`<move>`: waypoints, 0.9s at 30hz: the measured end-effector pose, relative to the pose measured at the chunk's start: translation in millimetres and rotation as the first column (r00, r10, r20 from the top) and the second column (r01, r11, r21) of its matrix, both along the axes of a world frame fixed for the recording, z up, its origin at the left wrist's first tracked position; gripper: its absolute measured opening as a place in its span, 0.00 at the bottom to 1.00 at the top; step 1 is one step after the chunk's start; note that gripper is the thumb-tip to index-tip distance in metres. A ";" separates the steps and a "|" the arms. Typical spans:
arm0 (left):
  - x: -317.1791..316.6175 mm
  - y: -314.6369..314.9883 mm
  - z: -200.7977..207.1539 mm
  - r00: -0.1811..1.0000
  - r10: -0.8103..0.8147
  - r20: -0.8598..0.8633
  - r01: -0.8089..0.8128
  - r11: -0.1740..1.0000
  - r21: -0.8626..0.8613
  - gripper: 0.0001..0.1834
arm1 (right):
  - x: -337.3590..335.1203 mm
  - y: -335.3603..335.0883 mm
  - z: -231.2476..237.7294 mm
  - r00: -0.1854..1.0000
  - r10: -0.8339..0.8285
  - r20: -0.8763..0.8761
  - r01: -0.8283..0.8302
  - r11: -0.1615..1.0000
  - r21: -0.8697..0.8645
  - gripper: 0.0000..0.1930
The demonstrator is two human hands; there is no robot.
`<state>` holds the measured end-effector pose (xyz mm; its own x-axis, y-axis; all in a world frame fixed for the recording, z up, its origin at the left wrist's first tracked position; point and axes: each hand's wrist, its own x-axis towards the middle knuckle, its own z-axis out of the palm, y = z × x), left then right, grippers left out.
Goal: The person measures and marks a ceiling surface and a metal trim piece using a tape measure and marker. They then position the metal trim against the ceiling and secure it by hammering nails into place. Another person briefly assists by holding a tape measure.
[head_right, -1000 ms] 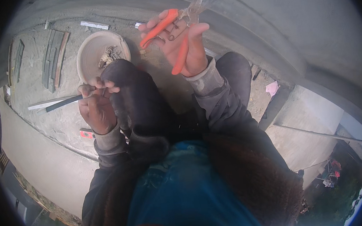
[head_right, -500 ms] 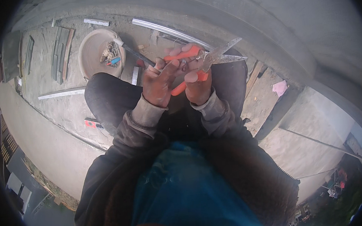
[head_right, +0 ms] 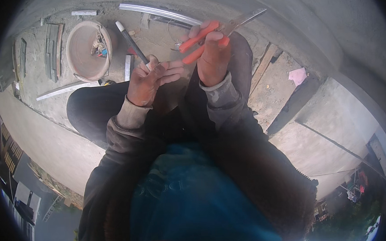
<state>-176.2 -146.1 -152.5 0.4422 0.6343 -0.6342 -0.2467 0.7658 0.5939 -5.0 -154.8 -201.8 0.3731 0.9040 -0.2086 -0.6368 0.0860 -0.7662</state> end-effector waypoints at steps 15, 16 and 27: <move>23.6 -0.4 -10.2 0.975 -0.004 -0.224 0.011 1.000 0.030 0.16 | 6.0 -10.1 -8.4 0.999 -0.040 0.002 0.040 0.995 -0.089 0.30; 26.4 -2.0 -8.8 0.980 0.006 -0.198 -0.005 1.000 0.008 0.17 | 3.7 -11.5 -8.9 0.998 -0.053 0.025 0.055 0.994 -0.090 0.31; 32.5 -14.5 -25.0 0.954 0.112 -0.278 -0.143 0.985 -0.093 0.11 | 2.2 3.4 -11.4 0.922 0.340 0.187 -0.272 0.910 -0.313 0.30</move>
